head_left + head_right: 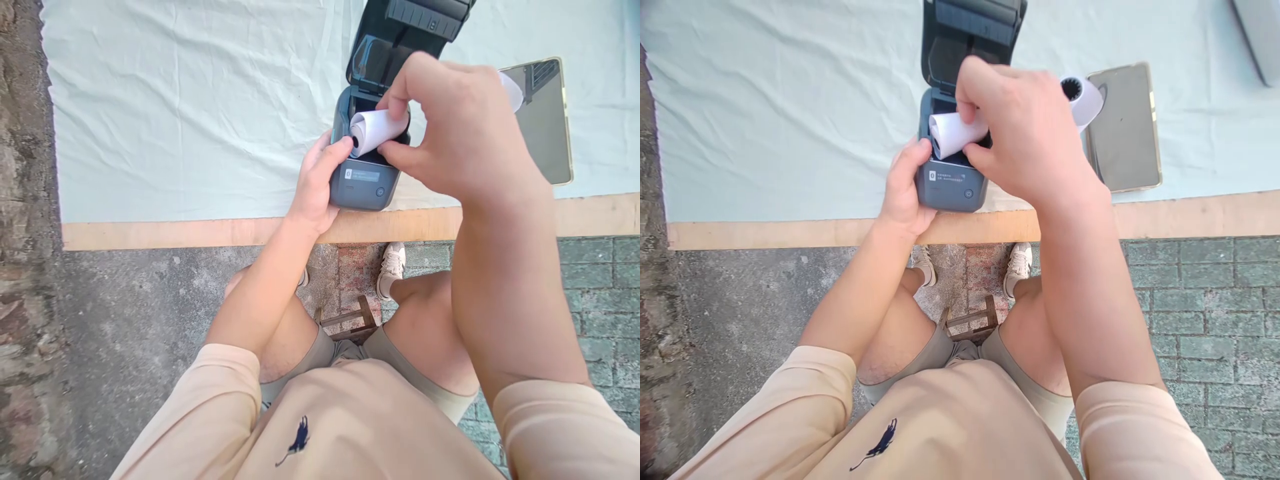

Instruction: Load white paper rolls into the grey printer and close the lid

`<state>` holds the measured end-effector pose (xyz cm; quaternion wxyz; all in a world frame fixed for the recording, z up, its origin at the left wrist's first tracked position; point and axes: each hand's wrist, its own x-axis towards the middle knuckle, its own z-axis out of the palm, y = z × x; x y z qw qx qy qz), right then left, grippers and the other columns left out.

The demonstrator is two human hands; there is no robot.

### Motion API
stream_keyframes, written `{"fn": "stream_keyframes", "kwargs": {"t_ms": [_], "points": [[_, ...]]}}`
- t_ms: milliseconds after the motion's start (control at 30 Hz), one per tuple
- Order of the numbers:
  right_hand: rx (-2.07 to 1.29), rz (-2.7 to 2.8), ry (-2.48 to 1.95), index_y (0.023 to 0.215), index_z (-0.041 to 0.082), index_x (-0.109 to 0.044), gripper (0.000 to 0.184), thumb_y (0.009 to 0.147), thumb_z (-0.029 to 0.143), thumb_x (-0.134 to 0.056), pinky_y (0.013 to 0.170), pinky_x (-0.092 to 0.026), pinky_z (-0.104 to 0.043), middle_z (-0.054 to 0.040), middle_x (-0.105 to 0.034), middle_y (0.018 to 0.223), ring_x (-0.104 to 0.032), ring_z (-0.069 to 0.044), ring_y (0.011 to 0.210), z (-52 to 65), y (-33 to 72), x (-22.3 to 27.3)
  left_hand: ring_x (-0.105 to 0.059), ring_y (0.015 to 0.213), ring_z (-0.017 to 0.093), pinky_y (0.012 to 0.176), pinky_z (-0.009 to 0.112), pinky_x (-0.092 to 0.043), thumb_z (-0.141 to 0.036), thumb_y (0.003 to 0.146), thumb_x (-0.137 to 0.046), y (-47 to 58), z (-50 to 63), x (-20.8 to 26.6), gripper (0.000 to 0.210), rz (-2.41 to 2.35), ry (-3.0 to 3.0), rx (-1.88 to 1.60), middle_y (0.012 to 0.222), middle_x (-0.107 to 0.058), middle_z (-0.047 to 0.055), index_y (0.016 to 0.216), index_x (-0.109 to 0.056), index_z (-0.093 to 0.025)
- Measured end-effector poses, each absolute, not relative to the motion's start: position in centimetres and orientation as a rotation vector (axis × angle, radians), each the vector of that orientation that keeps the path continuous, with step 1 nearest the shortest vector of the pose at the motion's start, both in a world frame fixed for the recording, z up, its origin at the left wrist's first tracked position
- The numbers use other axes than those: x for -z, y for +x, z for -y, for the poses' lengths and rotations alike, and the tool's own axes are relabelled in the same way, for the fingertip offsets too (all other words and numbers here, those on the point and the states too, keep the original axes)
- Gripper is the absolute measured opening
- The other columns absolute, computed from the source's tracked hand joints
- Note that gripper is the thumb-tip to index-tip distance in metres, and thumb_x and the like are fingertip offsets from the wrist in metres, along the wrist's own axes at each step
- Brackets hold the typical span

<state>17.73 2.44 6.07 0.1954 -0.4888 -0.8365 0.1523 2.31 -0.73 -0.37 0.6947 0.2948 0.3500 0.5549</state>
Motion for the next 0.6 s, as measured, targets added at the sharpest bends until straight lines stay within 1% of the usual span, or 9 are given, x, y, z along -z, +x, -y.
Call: {"fn": "stream_keyframes", "kwargs": {"t_ms": [100,167,267,333,467,533,600], "points": [[-0.335,2.381,-1.413,0.095,0.028,-0.046,0.029,0.069,0.018,-0.055,0.084,-0.041,-0.046,0.0010,-0.062,0.092,-0.059,-0.025,0.087,-2.25,17.71,-6.28,-0.064,0.075,0.011,0.073,0.024,-0.051,-0.035,0.087,-0.050,2.23,0.73,0.44,0.017,-0.783,0.627,-1.232,0.070,-0.057,-0.002,0.086,-0.059,-0.020],[-0.292,2.377,-1.419,0.096,0.027,-0.047,0.029,0.069,0.021,-0.056,0.087,-0.039,-0.047,0.0002,-0.062,0.095,-0.060,-0.026,0.094,-2.02,17.61,-6.47,-0.063,0.072,0.010,0.073,0.023,-0.052,-0.034,0.088,-0.050,2.22,0.73,0.51,0.017,-0.758,0.609,-1.240,0.069,-0.057,-0.002,0.086,-0.059,-0.019],[-0.294,2.342,-1.411,0.096,0.025,-0.049,0.030,0.067,0.017,-0.053,0.084,-0.040,-0.042,-0.0010,-0.063,0.094,-0.060,-0.025,0.093,-1.74,17.35,-6.68,-0.060,0.063,0.006,0.063,0.019,-0.050,-0.030,0.088,-0.049,2.28,0.75,0.46,0.015,-0.734,0.629,-1.252,0.068,-0.056,-0.003,0.087,-0.058,-0.018],[-0.317,2.363,-1.408,0.096,0.024,-0.051,0.029,0.068,0.016,-0.050,0.080,-0.040,-0.038,-0.0018,-0.063,0.094,-0.059,-0.023,0.091,-1.67,17.24,-6.73,-0.058,0.062,0.004,0.059,0.016,-0.048,-0.026,0.089,-0.049,2.34,0.79,0.31,0.012,-0.735,0.646,-1.251,0.070,-0.057,-0.004,0.087,-0.056,-0.017],[-0.354,2.485,-1.435,0.096,0.027,-0.053,0.024,0.073,0.019,-0.049,0.074,-0.039,-0.035,-0.0017,-0.061,0.100,-0.054,-0.023,0.093,-1.86,17.55,-6.65,-0.058,0.063,0.001,0.058,0.013,-0.047,-0.024,0.089,-0.048,2.37,0.91,-0.11,0.012,-0.753,0.656,-1.242,0.073,-0.057,-0.004,0.090,-0.055,-0.014],[-0.379,2.521,-1.453,0.098,0.029,-0.052,0.028,0.072,0.019,-0.051,0.074,-0.039,-0.035,-0.0015,-0.061,0.098,-0.053,-0.023,0.093,-2.07,17.79,-6.49,-0.058,0.061,0.000,0.057,0.012,-0.046,-0.023,0.089,-0.048,2.35,0.99,-0.26,0.011,-0.773,0.680,-1.221,0.073,-0.056,-0.005,0.090,-0.054,-0.014],[-0.357,2.526,-1.486,0.097,0.028,-0.051,0.028,0.069,0.020,-0.053,0.075,-0.039,-0.037,-0.0027,-0.061,0.092,-0.053,-0.025,0.094,-2.24,17.87,-6.27,-0.057,0.059,0.000,0.056,0.012,-0.046,-0.021,0.090,-0.046,2.30,1.05,-0.32,0.010,-0.787,0.709,-1.191,0.071,-0.055,-0.005,0.089,-0.054,-0.015]]}}
